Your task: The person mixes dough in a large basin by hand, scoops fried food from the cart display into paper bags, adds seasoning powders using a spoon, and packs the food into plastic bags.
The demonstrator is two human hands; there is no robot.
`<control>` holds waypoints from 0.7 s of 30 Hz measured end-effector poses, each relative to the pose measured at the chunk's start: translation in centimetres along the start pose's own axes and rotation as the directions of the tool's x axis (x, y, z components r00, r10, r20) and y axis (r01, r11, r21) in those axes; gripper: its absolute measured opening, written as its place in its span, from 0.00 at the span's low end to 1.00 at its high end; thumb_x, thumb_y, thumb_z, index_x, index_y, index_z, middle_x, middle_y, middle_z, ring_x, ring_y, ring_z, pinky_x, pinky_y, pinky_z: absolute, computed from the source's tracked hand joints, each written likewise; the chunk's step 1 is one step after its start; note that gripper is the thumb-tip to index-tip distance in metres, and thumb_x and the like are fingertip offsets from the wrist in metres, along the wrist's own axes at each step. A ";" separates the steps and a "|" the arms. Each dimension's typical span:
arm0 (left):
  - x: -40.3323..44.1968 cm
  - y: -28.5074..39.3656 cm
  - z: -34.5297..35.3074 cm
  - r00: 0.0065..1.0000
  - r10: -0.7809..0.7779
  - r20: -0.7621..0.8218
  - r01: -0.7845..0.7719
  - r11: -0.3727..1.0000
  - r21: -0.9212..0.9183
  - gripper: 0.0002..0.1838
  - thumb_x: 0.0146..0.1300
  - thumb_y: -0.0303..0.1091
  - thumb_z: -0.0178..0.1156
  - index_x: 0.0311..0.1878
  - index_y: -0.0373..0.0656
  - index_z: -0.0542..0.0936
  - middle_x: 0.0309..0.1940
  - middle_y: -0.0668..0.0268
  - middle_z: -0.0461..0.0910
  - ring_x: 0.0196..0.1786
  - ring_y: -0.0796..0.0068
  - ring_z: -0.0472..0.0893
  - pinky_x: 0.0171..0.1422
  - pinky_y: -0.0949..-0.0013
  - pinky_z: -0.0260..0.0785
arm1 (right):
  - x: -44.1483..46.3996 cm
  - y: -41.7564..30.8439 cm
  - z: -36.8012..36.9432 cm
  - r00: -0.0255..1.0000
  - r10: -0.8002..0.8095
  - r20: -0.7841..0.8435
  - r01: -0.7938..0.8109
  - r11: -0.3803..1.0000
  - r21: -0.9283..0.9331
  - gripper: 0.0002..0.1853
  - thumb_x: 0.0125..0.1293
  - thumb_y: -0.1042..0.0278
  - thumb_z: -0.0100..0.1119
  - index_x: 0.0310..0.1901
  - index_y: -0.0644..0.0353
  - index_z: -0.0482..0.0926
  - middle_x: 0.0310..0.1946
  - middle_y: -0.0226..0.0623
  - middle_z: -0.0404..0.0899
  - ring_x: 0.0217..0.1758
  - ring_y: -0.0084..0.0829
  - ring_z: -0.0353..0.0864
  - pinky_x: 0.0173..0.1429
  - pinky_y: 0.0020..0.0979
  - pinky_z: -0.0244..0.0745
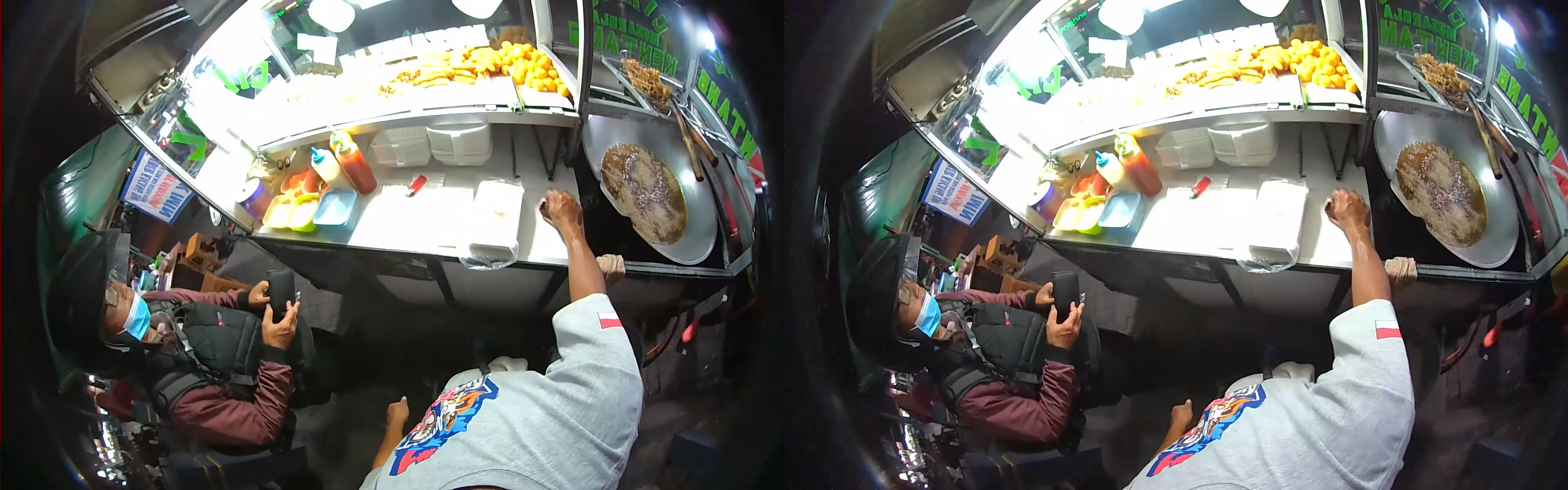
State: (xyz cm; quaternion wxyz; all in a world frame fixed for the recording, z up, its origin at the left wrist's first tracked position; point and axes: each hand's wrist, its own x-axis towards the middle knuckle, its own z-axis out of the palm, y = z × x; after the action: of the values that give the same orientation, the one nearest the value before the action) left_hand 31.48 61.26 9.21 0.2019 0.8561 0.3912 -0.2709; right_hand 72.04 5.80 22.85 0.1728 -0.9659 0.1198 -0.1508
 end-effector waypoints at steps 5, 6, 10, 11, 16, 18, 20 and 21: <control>6.0 1.9 -0.5 0.990 0.138 -0.004 -0.138 0.989 -0.058 0.22 0.69 0.46 0.48 0.43 0.34 0.82 0.43 0.47 0.81 0.47 0.52 0.82 0.49 0.56 0.75 | 1.2 0.8 1.3 0.988 -0.149 0.049 0.148 0.989 0.006 0.23 0.71 0.45 0.43 0.48 0.57 0.77 0.49 0.51 0.79 0.51 0.50 0.79 0.52 0.51 0.72; 7.0 3.0 -0.7 0.978 0.210 -0.002 -0.208 0.970 -0.125 0.20 0.68 0.43 0.50 0.43 0.35 0.81 0.40 0.49 0.82 0.43 0.54 0.83 0.46 0.57 0.76 | 0.5 1.2 1.6 0.931 -0.364 0.002 0.364 0.930 -0.057 0.23 0.69 0.45 0.44 0.49 0.58 0.77 0.49 0.48 0.79 0.50 0.50 0.79 0.51 0.51 0.72; 12.3 6.6 0.1 0.895 0.423 0.142 -0.366 0.878 -0.308 0.11 0.64 0.36 0.59 0.40 0.37 0.79 0.27 0.59 0.80 0.26 0.68 0.80 0.30 0.63 0.74 | -4.7 -6.0 -5.0 0.879 -0.122 -0.461 0.161 0.986 0.047 0.17 0.63 0.51 0.57 0.50 0.50 0.78 0.46 0.38 0.78 0.51 0.43 0.78 0.56 0.47 0.65; 11.9 8.2 -0.2 0.872 0.467 0.150 -0.394 0.849 -0.352 0.13 0.64 0.39 0.60 0.38 0.38 0.79 0.26 0.61 0.79 0.24 0.71 0.78 0.29 0.65 0.73 | -5.9 -7.0 -5.7 0.875 -0.083 -0.478 0.186 0.967 0.173 0.15 0.62 0.56 0.60 0.48 0.52 0.78 0.47 0.39 0.79 0.48 0.43 0.79 0.55 0.47 0.65; 3.0 17.5 -6.1 0.599 0.741 0.304 -0.482 0.637 -0.601 0.21 0.67 0.50 0.57 0.33 0.38 0.81 0.21 0.67 0.77 0.26 0.80 0.75 0.30 0.73 0.67 | -20.5 -15.1 -4.5 0.983 0.100 -0.157 0.043 0.697 0.716 0.08 0.65 0.66 0.54 0.31 0.56 0.80 0.27 0.41 0.82 0.31 0.40 0.83 0.36 0.38 0.76; -2.8 20.4 -9.0 0.455 0.810 0.371 -0.512 0.578 -0.635 0.24 0.70 0.51 0.52 0.35 0.37 0.82 0.26 0.67 0.80 0.30 0.81 0.75 0.37 0.75 0.67 | -27.0 -15.6 -0.7 0.994 -0.090 0.060 0.034 0.788 0.615 0.10 0.63 0.60 0.54 0.34 0.56 0.82 0.33 0.43 0.84 0.38 0.50 0.83 0.39 0.42 0.78; -7.5 21.9 -11.4 0.134 0.859 0.494 -0.474 0.494 -0.729 0.25 0.71 0.52 0.50 0.46 0.36 0.81 0.43 0.61 0.82 0.42 0.74 0.80 0.51 0.69 0.71 | -33.1 -14.6 2.9 0.883 -0.152 0.444 -0.086 0.878 0.472 0.13 0.61 0.57 0.56 0.39 0.55 0.83 0.38 0.44 0.84 0.43 0.47 0.83 0.46 0.43 0.78; -10.2 22.1 -12.8 -0.023 0.835 0.550 -0.517 0.460 -0.721 0.26 0.71 0.52 0.49 0.51 0.36 0.79 0.48 0.61 0.80 0.48 0.72 0.78 0.57 0.67 0.69 | -35.6 -13.8 4.0 0.786 -0.095 0.611 -0.197 0.898 0.394 0.14 0.61 0.56 0.56 0.40 0.55 0.83 0.40 0.45 0.84 0.45 0.46 0.83 0.48 0.42 0.77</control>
State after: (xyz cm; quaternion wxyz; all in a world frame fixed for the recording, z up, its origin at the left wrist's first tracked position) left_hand 47.05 49.13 28.37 0.6056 0.6068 -0.2202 -0.4653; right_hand 42.93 29.68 15.45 0.4188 -0.8937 0.0467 0.1543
